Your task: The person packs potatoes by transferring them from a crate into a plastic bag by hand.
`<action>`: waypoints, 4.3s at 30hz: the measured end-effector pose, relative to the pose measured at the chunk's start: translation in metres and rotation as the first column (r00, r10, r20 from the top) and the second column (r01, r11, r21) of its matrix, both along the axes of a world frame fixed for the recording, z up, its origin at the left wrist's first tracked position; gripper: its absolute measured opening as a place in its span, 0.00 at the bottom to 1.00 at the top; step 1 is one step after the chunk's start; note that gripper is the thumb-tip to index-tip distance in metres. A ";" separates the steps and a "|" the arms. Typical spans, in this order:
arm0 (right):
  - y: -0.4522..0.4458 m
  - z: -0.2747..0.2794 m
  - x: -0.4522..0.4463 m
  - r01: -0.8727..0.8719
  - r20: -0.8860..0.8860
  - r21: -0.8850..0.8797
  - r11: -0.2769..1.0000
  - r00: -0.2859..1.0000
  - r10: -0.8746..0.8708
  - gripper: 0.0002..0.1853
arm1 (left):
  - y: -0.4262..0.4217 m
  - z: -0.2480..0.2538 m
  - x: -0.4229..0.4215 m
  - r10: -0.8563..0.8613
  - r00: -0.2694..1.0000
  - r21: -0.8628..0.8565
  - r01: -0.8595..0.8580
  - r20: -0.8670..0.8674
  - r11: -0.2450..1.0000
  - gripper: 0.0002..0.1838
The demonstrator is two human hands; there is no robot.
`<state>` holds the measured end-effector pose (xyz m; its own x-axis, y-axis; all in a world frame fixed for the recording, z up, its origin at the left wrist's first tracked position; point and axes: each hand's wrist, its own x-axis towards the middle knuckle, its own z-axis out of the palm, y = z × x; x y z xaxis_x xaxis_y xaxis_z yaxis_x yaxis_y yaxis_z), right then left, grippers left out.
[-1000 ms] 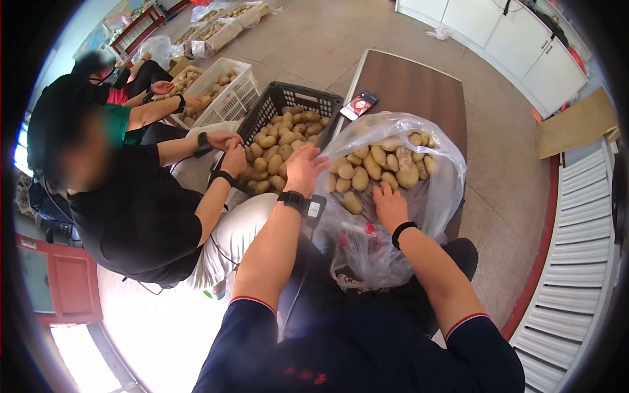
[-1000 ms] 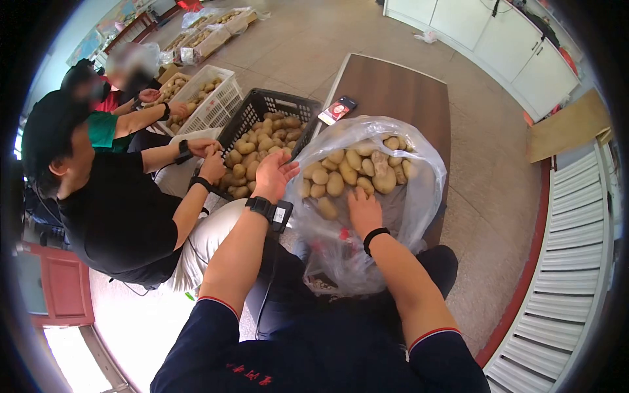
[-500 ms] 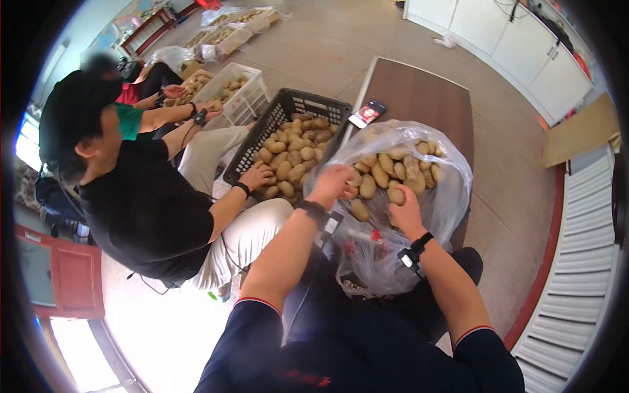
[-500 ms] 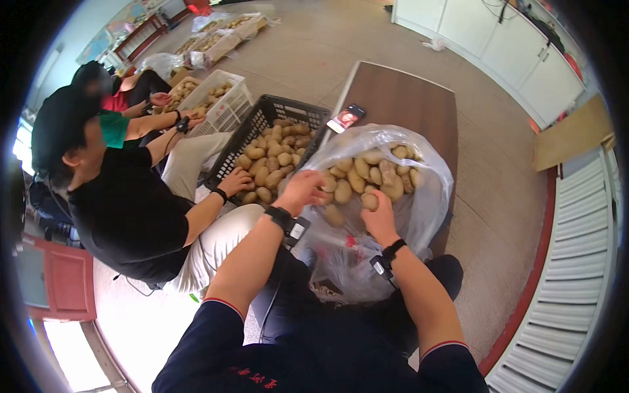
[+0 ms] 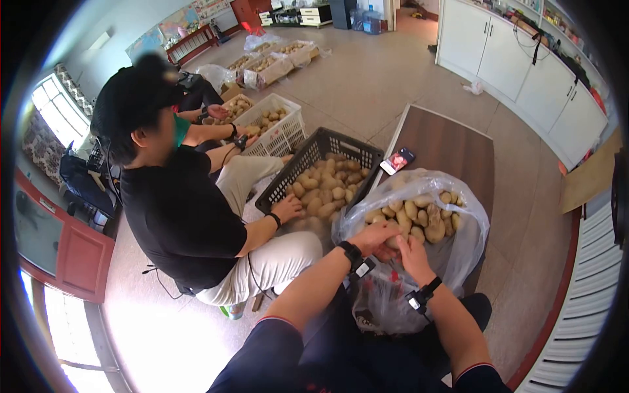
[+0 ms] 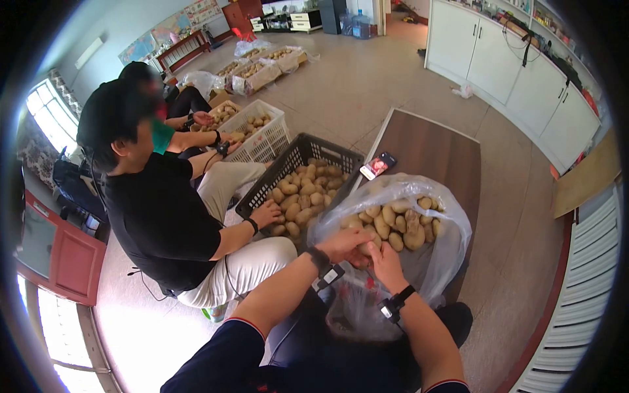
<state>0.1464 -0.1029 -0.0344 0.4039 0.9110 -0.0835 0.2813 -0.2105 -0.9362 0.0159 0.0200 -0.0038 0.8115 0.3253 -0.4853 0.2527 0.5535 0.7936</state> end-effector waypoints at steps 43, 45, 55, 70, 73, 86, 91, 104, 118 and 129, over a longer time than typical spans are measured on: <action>-0.052 -0.078 0.049 0.203 -0.599 -0.279 0.939 0.727 -0.335 0.17 | 0.125 -0.188 -0.114 0.713 0.686 0.894 -0.401 0.147 0.202 0.26; -0.051 -0.075 0.049 0.208 -0.621 -0.288 0.935 0.702 -0.347 0.17 | 0.145 -0.220 -0.119 0.699 0.713 0.871 -0.372 0.047 0.320 0.21; -0.039 -0.037 0.031 -0.009 -0.658 -0.193 0.981 0.743 -0.123 0.13 | 0.091 -0.079 -0.066 0.871 0.482 -0.087 -0.876 -0.098 0.475 0.21; 0.037 0.031 -0.013 -0.157 -0.279 -0.010 0.988 0.949 0.148 0.13 | 0.018 0.000 -0.020 0.221 0.972 -0.148 -0.207 0.086 0.967 0.19; 0.035 0.019 -0.016 -0.110 -0.309 0.061 0.992 0.943 0.123 0.13 | 0.020 -0.008 -0.019 0.176 0.975 -0.108 -0.162 0.136 0.981 0.17; -0.087 0.003 0.013 -0.110 -0.425 -0.154 0.982 0.905 0.035 0.14 | 0.081 -0.073 -0.067 0.774 0.619 -0.121 -0.765 0.135 0.633 0.16; -0.184 0.039 0.074 0.478 0.308 0.212 0.852 0.795 -0.523 0.09 | 0.101 -0.103 -0.093 0.804 0.585 0.123 -0.811 0.108 0.573 0.15; -0.432 -0.169 0.106 0.114 0.164 -0.858 0.501 0.985 0.056 0.16 | 0.096 -0.085 -0.096 0.668 0.615 0.898 0.386 -0.420 0.209 0.26; -0.339 -0.118 0.116 0.029 0.114 -0.837 0.546 0.986 0.122 0.17 | 0.086 -0.081 -0.061 0.907 0.419 -0.098 -0.902 0.033 0.421 0.13; -0.368 -0.105 0.106 -0.223 -0.059 -0.906 0.358 0.907 0.417 0.17 | 0.068 -0.048 -0.062 0.886 0.455 -0.090 -0.882 0.087 0.462 0.10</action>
<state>0.2523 -0.4708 -0.1389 0.1926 0.4252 -0.8844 0.6364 -0.7401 -0.2173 -0.0459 0.0876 -0.0513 0.1402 0.8871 -0.4397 -0.4684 0.4507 0.7599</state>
